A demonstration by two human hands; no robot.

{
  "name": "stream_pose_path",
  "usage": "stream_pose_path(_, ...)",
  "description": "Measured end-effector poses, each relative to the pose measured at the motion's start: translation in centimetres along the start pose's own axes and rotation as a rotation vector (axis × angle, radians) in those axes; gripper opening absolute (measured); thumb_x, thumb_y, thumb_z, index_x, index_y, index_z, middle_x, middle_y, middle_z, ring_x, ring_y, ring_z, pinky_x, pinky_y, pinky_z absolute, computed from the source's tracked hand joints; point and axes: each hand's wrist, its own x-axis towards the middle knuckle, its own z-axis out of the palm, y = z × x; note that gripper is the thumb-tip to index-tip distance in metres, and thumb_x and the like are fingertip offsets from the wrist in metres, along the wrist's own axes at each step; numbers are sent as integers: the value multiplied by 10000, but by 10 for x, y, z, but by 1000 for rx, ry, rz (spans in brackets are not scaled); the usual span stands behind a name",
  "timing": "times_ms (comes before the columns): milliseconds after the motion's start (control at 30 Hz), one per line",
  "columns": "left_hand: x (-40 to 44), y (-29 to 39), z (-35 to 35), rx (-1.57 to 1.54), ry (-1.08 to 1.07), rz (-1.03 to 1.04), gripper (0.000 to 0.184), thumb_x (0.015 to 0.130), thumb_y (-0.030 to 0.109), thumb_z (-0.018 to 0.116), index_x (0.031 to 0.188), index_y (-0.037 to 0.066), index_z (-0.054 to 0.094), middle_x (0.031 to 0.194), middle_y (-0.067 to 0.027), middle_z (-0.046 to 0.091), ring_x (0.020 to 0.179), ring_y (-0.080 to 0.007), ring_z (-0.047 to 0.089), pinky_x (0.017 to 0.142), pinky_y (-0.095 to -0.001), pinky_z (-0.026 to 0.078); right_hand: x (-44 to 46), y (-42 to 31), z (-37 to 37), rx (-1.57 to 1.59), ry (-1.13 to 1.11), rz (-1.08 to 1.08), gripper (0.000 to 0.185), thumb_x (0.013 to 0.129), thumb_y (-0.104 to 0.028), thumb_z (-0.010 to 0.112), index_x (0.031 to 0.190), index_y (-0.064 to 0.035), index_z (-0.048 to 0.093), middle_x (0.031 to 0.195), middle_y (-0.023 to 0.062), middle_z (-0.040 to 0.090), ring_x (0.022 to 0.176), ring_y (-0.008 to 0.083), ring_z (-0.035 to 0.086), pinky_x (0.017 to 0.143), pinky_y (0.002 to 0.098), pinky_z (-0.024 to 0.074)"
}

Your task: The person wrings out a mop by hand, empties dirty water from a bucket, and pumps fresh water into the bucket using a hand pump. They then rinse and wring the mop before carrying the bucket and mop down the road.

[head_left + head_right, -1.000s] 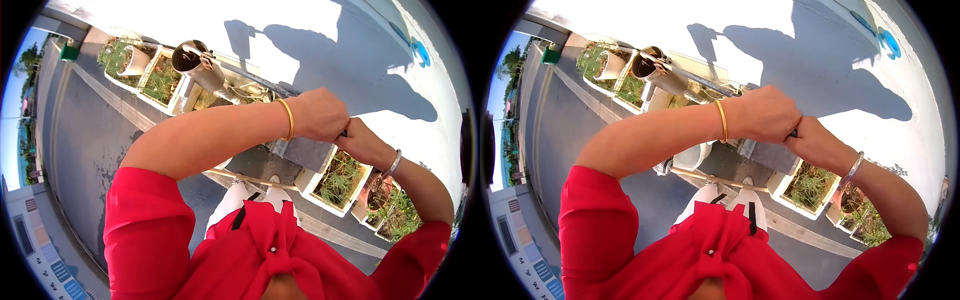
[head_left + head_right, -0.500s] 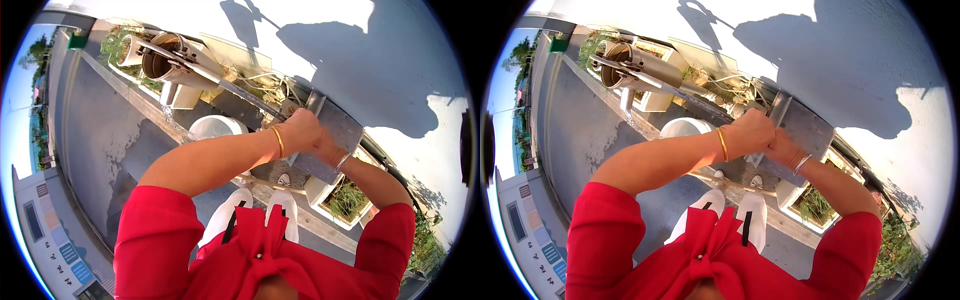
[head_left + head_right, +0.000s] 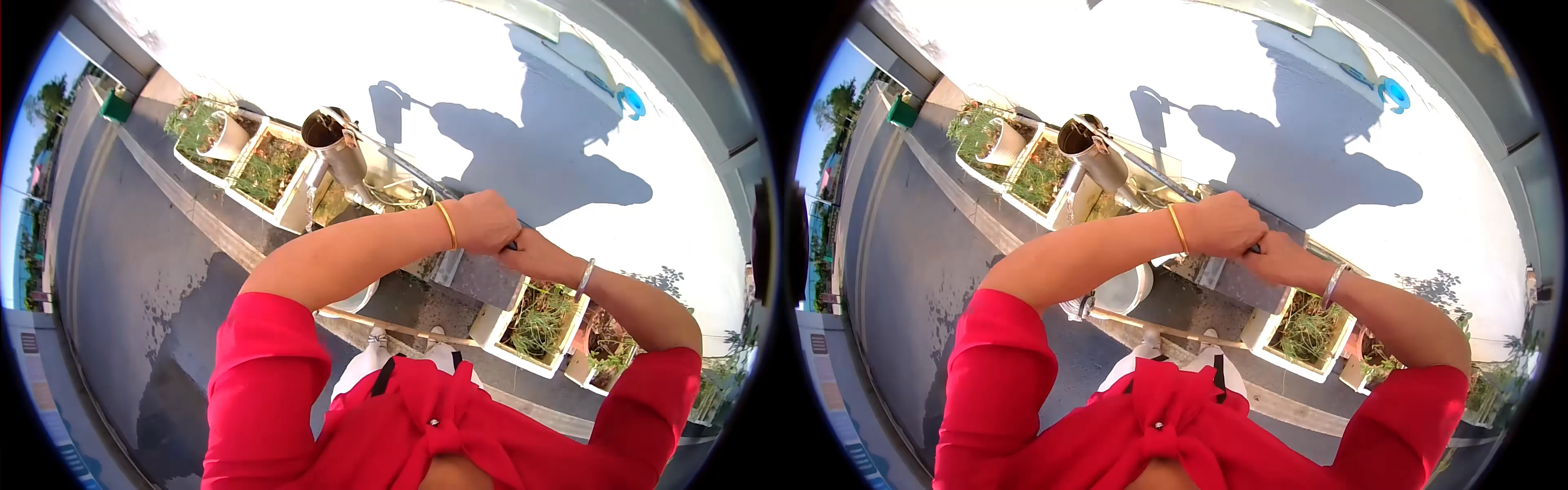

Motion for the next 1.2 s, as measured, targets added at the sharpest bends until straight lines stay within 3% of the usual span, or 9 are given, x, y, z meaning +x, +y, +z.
stream_pose_path(133, -4, -1, -80, -273, 37, 12, 150, 677, 173, 549, 713, 38, 602, 623, -164, 583, 598, -324, 574, 553, -373, 460, -30, -90, -61, -26, -205, 304, 292, 792, -252, 538, 863, 29, 569, 618, 44, 520, 541, 131, 470, 524, 283, 411)
stream_pose_path(233, 5, 3, -55, -148, -1, -44, 151, 688, 177, 540, 705, 37, 594, 627, -149, 592, 597, -310, 587, 555, -370, 463, -22, -60, -39, 23, -15, -10, 265, 788, -197, 512, 845, 56, 565, 627, 127, 572, 568, 214, 531, 548, 336, 426)
stream_pose_path(333, 16, -6, -29, -119, 3, -85, 152, 698, 180, 535, 693, 35, 581, 621, -136, 595, 596, -292, 598, 551, -367, 466, -8, -32, -46, -55, -49, 37, 213, 766, -156, 520, 758, 52, 560, 571, 113, 531, 515, 162, 476, 510, 310, 408)
stream_pose_path(400, 25, -16, -15, -132, 20, -87, 153, 703, 181, 534, 686, 34, 572, 613, -131, 594, 595, -282, 603, 546, -366, 467, 9, -2, -44, -40, -31, -59, 205, 742, -141, 521, 787, 53, 570, 678, 237, 563, 613, 369, 539, 591, 389, 443)
stream_pose_path(600, 39, -39, 54, -175, 24, -189, 151, 710, 172, 538, 697, 24, 570, 613, -126, 588, 595, -270, 608, 519, -370, 464, 69, 92, -3, 17, 12, -293, 172, 729, -120, 531, 774, 39, 575, 689, 221, 568, 653, 394, 537, 606, 400, 448)
stream_pose_path(933, 7, -73, 134, 80, -371, -238, 105, 701, 161, 569, 679, 90, 643, 662, -60, 614, 651, -203, 618, 491, -304, 443, 167, 143, 100, 142, 192, -603, 154, 730, -132, 534, 805, -4, 577, 748, 206, 572, 737, 383, 534, 628, 409, 443)
stream_pose_path(1033, -3, -72, 147, 302, -490, -180, 98, 697, 168, 573, 656, 111, 642, 659, -44, 619, 651, -198, 616, 495, -310, 445, 171, 143, 128, 263, 308, -576, 147, 735, -122, 528, 802, -2, 578, 748, 217, 570, 733, 381, 533, 621, 405, 441)
stream_pose_path(1133, 7, -56, 119, 138, -130, -187, 128, 686, 162, 558, 589, 98, 611, 664, -93, 625, 599, -231, 608, 524, -327, 456, 128, 125, 85, 78, 187, -338, 177, 747, -150, 539, 802, 14, 575, 753, 232, 567, 723, 390, 527, 612, 394, 440)
stream_pose_path(1200, 8, -32, 94, 132, -94, -149, 130, 687, 155, 551, 587, 95, 608, 644, -103, 619, 591, -240, 605, 531, -329, 457, 80, 89, 67, 37, 191, -190, 203, 752, -170, 542, 805, 23, 572, 748, 232, 570, 698, 383, 539, 607, 387, 440)
